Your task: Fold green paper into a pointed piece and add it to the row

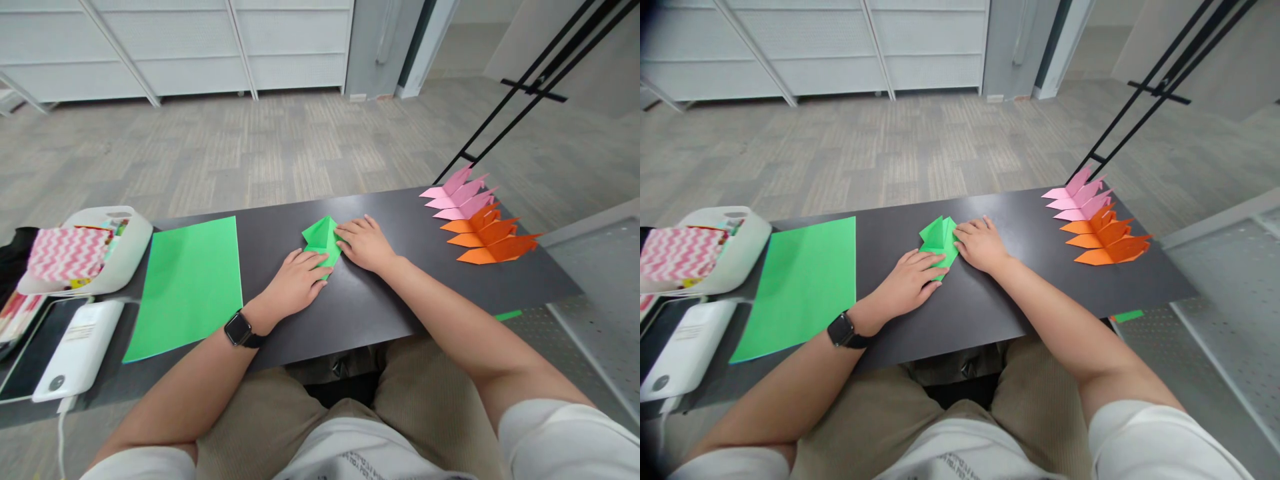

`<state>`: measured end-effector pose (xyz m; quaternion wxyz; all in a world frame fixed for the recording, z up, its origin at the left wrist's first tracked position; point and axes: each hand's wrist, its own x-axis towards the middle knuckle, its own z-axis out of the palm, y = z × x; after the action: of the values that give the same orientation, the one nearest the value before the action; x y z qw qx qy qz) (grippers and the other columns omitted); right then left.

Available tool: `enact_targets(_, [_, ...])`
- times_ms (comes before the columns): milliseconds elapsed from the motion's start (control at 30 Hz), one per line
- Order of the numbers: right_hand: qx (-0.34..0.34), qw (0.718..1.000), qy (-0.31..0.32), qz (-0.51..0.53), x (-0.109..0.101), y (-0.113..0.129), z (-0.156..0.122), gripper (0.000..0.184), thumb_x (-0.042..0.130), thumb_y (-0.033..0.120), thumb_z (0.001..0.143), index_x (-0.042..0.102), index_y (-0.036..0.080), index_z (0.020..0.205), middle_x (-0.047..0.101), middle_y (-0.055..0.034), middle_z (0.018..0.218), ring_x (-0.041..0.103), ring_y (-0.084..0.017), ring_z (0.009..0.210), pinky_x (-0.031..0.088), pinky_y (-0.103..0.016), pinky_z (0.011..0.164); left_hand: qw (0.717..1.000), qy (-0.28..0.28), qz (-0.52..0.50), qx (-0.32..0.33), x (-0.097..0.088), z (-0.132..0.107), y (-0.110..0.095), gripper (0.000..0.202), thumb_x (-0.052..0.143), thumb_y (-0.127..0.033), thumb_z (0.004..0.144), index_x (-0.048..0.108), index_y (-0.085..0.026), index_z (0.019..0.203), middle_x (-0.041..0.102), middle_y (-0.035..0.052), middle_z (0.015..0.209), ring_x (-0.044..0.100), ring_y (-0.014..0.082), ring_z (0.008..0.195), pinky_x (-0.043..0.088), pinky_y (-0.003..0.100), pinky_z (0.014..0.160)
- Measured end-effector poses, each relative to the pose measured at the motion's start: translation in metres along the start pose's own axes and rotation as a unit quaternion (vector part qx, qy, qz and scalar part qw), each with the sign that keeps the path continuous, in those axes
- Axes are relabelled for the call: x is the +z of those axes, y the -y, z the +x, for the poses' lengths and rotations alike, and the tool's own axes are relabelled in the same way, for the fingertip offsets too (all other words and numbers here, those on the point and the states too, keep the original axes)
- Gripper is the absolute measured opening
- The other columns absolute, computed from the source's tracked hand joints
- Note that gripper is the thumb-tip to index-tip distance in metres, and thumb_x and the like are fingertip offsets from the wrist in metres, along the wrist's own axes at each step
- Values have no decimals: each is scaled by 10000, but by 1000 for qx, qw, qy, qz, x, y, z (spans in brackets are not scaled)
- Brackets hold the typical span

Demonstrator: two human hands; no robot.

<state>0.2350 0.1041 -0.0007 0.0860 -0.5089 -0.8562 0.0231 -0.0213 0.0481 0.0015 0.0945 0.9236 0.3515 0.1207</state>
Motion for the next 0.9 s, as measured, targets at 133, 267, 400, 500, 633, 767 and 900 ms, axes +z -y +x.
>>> enact_targets(133, [7, 1000, -11, -18, 2, 4, 14, 456, 461, 394, 1105, 706, 231, 1453, 695, -104, 1502, 563, -353, 1368, 239, -632, 1298, 1000, 1, 13, 5, 1, 0, -2, 315, 588, -295, 1091, 760, -285, 1354, 658, 75, 1571, 599, 298, 1430, 371, 597, 1279])
enact_targets(267, [16, 999, -25, -36, 6, 6, 25, 493, 427, 375, 1101, 671, 224, 1502, 675, -130, 1506, 550, -367, 1370, 234, -640, 1291, 1000, 7, 24, 6, 1, 0, -3, 320, 567, -285, 1099, 757, -272, 1356, 653, 81, 1577, 605, 300, 1429, 370, 601, 1280])
enact_targets(400, [18, 998, -23, -59, 8, 6, 35, 521, 393, 346, 1102, 643, 178, 1527, 655, -167, 1508, 544, -388, 1368, 254, -660, 1272, 1000, 6, 29, 7, 1, -1, -3, 326, 549, -280, 1108, 745, -260, 1368, 640, 78, 1592, 604, 296, 1433, 359, 605, 1289])
enact_targets(500, [21, 998, -21, -62, 4, 6, 40, 496, 403, 325, 1100, 674, 156, 1479, 654, -175, 1501, 545, -391, 1369, 260, -655, 1274, 1000, 6, 29, 7, 1, -2, -3, 327, 548, -284, 1109, 739, -263, 1373, 638, 82, 1593, 601, 296, 1437, 355, 605, 1291])
enact_targets(633, [40, 998, -46, -28, -4, 8, 33, 472, 498, 312, 1070, 677, 151, 1476, 656, -160, 1513, 557, -384, 1369, 310, -620, 1264, 1000, -1, 29, 7, 3, -1, -4, 334, 548, -290, 1111, 725, -253, 1392, 640, 93, 1588, 603, 298, 1427, 349, 613, 1291])
enact_targets(767, [21, 998, -47, 34, -3, 13, 13, 355, 569, 310, 1047, 776, 221, 1321, 708, -113, 1455, 595, -343, 1331, 384, -575, 1230, 999, -25, 17, 16, 2, -1, -7, 306, 578, -321, 1106, 741, -251, 1355, 683, 88, 1525, 622, 300, 1383, 336, 612, 1295])
enact_targets(900, [1, 996, -25, 89, 10, 15, 2, 365, 601, 295, 1041, 758, 266, 1369, 722, -87, 1469, 589, -349, 1381, 320, -677, 1265, 992, -116, -40, 22, -11, -2, -7, 287, 534, -328, 1124, 753, -267, 1298, 749, 71, 1393, 670, 264, 1261, 437, 542, 1214])
